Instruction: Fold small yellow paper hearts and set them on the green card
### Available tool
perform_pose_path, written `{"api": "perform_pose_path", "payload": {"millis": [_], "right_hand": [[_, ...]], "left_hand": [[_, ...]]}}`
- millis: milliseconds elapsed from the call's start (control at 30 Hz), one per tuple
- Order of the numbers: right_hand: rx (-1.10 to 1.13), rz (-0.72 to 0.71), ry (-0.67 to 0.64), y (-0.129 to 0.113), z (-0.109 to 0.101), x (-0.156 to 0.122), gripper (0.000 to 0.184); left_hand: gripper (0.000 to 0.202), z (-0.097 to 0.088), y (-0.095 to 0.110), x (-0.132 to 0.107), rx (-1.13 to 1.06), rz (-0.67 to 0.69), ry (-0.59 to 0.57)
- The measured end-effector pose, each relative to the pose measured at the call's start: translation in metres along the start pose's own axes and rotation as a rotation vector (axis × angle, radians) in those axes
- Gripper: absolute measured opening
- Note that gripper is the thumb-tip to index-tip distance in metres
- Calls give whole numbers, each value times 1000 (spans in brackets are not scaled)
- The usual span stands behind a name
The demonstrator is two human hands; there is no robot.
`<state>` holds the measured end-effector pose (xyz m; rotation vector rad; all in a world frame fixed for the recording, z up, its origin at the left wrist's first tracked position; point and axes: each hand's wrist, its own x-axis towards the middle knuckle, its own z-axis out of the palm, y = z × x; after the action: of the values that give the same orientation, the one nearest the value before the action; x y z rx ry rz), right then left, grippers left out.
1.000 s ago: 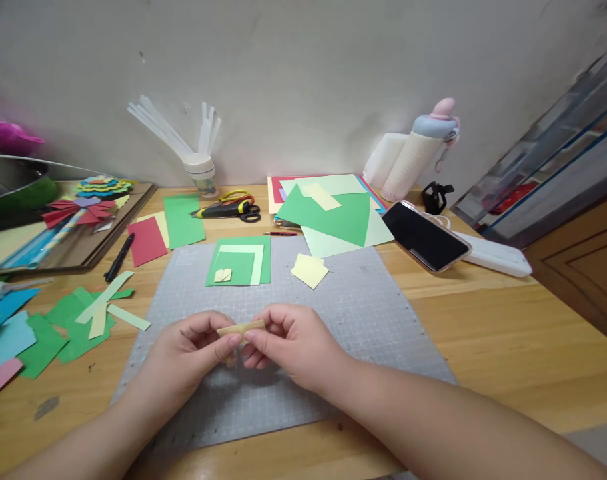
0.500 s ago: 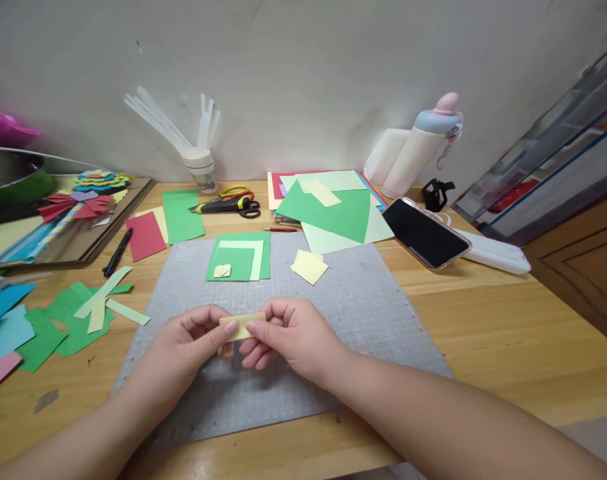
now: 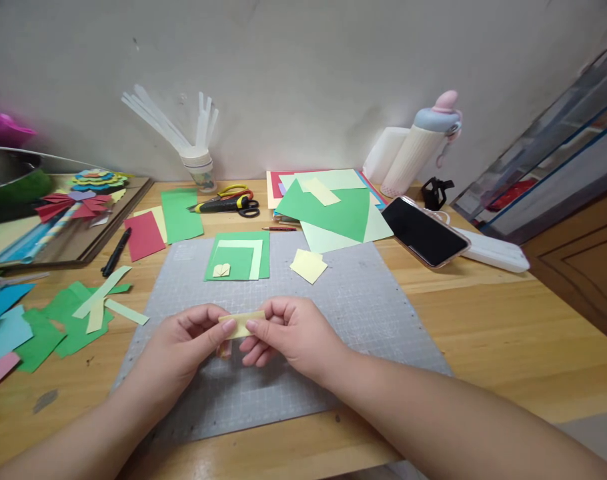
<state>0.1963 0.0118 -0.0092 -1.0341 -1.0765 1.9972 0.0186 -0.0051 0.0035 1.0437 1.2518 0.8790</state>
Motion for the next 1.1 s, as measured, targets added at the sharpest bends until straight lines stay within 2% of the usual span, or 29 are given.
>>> {"api": "perform_pose_path", "payload": {"millis": [1100], "right_hand": [[0, 4, -11, 0, 0, 1, 37]], "left_hand": [[27, 2, 1, 0, 39, 17, 12]]}}
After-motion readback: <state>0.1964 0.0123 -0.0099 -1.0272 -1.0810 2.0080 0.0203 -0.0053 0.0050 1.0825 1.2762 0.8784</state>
